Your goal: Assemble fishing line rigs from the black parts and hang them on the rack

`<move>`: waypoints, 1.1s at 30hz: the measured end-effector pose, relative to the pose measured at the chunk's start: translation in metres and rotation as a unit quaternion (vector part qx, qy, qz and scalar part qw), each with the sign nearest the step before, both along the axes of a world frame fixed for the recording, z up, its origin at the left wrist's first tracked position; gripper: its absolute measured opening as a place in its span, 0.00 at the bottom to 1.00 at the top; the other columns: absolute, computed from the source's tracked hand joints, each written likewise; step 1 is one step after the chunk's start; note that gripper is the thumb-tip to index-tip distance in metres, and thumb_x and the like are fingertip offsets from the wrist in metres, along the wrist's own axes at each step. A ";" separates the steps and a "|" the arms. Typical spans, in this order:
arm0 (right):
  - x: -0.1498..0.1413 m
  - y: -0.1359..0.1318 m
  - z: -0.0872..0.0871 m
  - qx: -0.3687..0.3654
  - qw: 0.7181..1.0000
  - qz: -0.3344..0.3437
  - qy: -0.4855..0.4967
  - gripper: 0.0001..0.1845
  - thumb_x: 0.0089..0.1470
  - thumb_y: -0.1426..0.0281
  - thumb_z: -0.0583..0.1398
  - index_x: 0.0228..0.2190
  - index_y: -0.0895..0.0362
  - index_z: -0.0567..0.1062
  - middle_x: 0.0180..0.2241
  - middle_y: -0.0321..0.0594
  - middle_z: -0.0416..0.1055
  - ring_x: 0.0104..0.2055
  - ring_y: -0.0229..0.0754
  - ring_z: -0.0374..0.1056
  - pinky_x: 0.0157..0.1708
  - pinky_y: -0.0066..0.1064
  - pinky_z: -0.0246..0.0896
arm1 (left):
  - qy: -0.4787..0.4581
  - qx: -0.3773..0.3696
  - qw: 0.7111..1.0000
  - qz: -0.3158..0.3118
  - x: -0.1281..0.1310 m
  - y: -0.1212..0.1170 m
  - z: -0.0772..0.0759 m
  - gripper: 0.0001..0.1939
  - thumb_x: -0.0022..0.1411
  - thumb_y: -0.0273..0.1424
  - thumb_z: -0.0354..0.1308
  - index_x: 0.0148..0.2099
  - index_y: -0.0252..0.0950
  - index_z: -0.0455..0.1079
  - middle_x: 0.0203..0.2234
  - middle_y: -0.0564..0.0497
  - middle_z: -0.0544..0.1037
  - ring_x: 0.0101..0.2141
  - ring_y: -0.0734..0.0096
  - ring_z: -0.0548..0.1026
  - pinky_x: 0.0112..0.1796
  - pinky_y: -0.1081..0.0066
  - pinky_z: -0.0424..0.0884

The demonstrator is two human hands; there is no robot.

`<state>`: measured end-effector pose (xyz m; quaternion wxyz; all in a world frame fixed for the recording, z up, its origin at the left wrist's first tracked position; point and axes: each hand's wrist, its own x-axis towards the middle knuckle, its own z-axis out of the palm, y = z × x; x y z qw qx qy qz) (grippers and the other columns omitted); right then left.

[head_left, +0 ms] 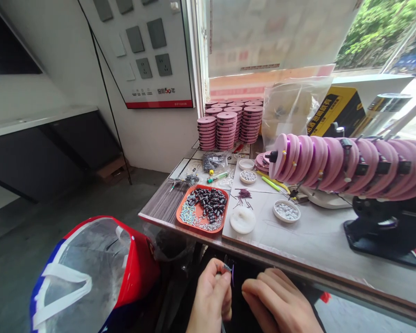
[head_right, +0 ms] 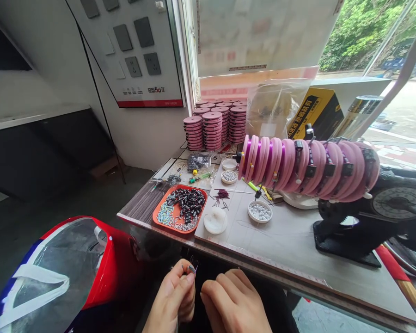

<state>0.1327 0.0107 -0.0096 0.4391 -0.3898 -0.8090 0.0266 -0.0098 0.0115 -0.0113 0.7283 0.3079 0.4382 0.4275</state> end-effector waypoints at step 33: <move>0.000 0.001 0.007 -0.056 0.995 -0.075 -0.021 0.17 0.62 0.69 0.47 0.22 0.54 0.65 0.16 0.31 0.64 0.16 0.33 0.62 0.17 0.23 0.55 | 0.280 0.162 0.933 0.159 0.005 -0.009 0.004 0.16 0.52 0.42 0.60 0.23 0.37 0.64 0.14 0.56 0.61 0.18 0.75 0.56 0.19 0.75 0.52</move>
